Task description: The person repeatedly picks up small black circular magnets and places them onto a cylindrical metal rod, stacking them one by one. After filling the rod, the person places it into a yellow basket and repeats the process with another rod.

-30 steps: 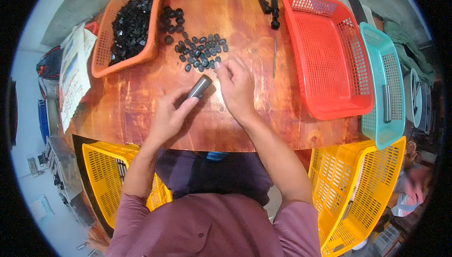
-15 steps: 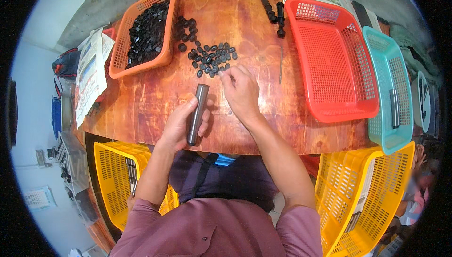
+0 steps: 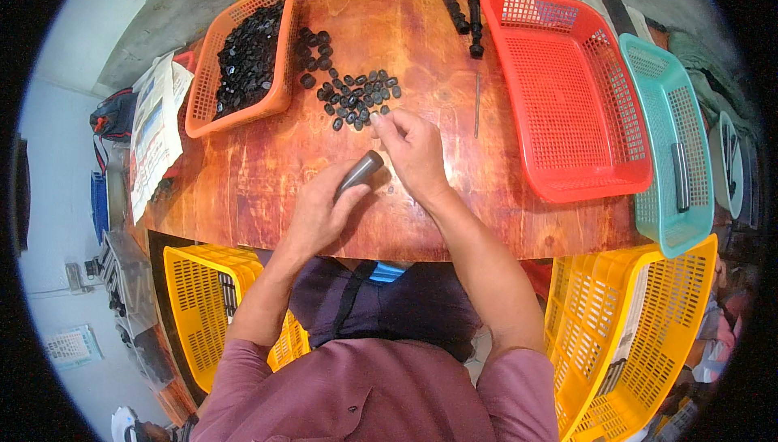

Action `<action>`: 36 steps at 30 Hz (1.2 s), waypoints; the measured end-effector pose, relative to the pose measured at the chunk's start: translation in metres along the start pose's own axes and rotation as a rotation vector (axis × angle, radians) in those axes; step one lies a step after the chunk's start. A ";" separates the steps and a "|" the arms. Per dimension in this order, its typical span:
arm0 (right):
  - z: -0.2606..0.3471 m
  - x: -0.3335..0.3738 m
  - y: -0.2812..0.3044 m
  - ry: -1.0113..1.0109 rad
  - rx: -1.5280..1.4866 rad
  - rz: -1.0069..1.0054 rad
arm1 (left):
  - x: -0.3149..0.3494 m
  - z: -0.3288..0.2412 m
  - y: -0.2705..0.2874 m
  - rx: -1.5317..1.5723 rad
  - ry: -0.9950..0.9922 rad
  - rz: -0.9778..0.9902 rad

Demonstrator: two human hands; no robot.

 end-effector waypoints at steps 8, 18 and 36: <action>-0.015 -0.003 -0.005 -0.117 -0.191 0.073 | 0.000 0.007 -0.013 -0.429 -0.248 0.081; -0.010 -0.005 -0.004 -0.056 0.058 0.081 | 0.006 0.011 -0.024 -0.589 -0.446 -0.067; 0.015 0.012 -0.003 0.412 0.614 0.164 | 0.017 0.012 -0.023 -0.443 -0.432 -0.185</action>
Point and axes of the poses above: each hand's wrist, its own x-axis away from the middle knuckle, its own y-axis out of the back of the hand, z = x × y, the point moved 4 cm from there along -x, towards the middle knuckle, and after that the axes turned 7 degrees about -z, right-handed, at the moved point
